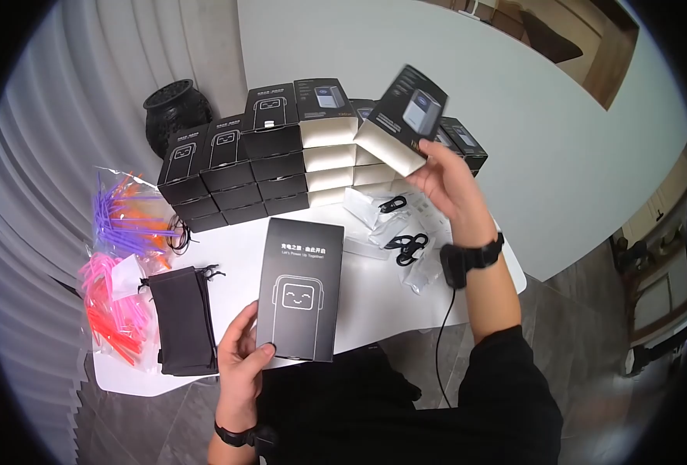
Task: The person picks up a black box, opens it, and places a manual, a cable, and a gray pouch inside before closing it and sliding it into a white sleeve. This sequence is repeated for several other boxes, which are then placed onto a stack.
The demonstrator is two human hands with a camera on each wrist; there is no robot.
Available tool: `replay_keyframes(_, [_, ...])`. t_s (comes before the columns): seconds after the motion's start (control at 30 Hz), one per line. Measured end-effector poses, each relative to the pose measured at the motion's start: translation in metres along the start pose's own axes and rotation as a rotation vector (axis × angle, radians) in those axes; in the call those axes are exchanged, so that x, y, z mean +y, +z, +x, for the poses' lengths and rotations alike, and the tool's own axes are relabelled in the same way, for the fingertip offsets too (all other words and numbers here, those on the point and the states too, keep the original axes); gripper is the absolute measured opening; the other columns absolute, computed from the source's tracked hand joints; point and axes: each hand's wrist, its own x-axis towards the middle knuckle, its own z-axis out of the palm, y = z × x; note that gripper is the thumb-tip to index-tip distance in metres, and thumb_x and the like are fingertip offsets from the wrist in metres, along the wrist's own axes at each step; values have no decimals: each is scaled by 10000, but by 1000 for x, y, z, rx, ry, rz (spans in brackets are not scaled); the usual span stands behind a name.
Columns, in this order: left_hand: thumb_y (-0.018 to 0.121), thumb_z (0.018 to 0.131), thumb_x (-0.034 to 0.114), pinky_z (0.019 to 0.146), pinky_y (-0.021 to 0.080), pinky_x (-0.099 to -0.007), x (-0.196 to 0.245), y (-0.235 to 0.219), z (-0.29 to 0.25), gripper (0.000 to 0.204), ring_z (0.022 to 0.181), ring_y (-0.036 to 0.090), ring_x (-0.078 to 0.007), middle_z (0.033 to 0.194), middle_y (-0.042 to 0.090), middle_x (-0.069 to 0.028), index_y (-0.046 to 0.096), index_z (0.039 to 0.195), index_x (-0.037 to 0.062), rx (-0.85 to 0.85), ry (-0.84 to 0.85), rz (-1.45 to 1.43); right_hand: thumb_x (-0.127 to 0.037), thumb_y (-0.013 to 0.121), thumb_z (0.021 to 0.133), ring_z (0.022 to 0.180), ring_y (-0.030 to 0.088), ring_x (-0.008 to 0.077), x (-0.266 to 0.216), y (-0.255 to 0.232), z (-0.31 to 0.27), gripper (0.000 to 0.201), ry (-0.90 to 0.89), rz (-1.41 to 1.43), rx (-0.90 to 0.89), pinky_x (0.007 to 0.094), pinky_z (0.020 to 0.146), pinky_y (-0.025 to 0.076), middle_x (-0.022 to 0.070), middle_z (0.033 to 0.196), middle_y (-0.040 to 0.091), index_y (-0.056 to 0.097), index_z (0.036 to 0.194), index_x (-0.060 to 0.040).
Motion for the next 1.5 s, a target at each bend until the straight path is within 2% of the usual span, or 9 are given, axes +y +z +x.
replay_keyframes(0.17, [619, 780, -101, 1123, 397, -398, 13, -6, 5, 699, 1304, 552, -288, 1450, 516, -225, 425, 1452, -86, -54, 101, 40, -157, 575, 1008, 1116, 663, 278, 47, 29, -65, 380, 31, 81, 1, 387, 930, 596, 209, 1249, 617, 513, 1268, 114])
replay_keyframes(0.23, [639, 773, -90, 1155, 361, -413, 11, -16, 6, 696, 1367, 493, -311, 1511, 439, -255, 448, 1442, -76, -90, 125, 68, -161, 564, 1019, 1158, 643, 262, 67, 34, -81, 437, 100, 80, -10, 365, 954, 587, 188, 1295, 593, 440, 1348, 100])
replay_keyframes(0.33, [654, 773, -88, 1198, 294, -435, 12, -28, 9, 676, 1453, 381, -346, 1546, 385, -272, 488, 1427, -53, -156, 132, 116, -90, 608, 985, 1060, 668, 196, 81, 50, -97, 433, 184, 160, 26, 316, 918, 586, 151, 1204, 617, 398, 1327, 73])
replay_keyframes(0.47, [650, 772, -113, 1204, 277, -438, 13, -46, 8, 659, 1461, 365, -353, 1554, 372, -270, 512, 1413, -50, -209, 129, 155, -71, 649, 962, 998, 657, 129, 97, 58, -104, 472, 202, 68, 73, 275, 872, 574, 76, 1116, 632, 396, 1349, 20])
replay_keyframes(0.77, [653, 765, -129, 1205, 267, -431, 20, -68, 2, 650, 1460, 370, -350, 1556, 372, -267, 528, 1399, -57, -262, 59, 126, -98, 664, 959, 1048, 643, 121, 113, 71, -107, 529, 284, -5, 18, 269, 903, 540, 72, 1171, 634, 381, 1396, -2])
replay_keyframes(1.13, [664, 804, -105, 1213, 254, -430, 25, -91, 0, 644, 1466, 360, -338, 1555, 369, -275, 486, 1422, -89, -321, -27, 55, -1, 651, 923, 1180, 613, 210, 124, 82, -111, 623, 359, -67, -182, 337, 1003, 505, 137, 1322, 572, 345, 1466, 6])
replay_keyframes(1.33, [732, 809, -88, 1183, 304, -375, 16, -77, -3, 898, 1473, 348, -293, 1629, 241, -234, 249, 1564, -27, -301, -49, -5, -6, 696, 895, 1191, 596, 213, 139, 93, -122, 738, 467, -171, -332, 342, 1005, 497, 144, 1407, 522, 295, 1514, 28])
replay_keyframes(1.43, [797, 760, -87, 1144, 357, -359, 14, -71, -8, 1076, 1462, 368, -271, 1642, 214, -216, 129, 1598, 6, -275, -40, 273, -15, 704, 890, 1200, 585, 215, 148, 94, -124, 732, 571, -154, -330, 346, 1012, 492, 144, 1410, 519, 313, 1507, 35])
replay_keyframes(1.5, [840, 725, -48, 1135, 375, -373, 12, -65, -10, 1127, 1449, 389, -299, 1611, 270, -236, 125, 1595, 3, -245, -70, 489, -27, 715, 884, 1207, 576, 217, 156, 93, -124, 726, 577, -181, -371, 349, 1017, 487, 145, 1411, 518, 333, 1498, 38])
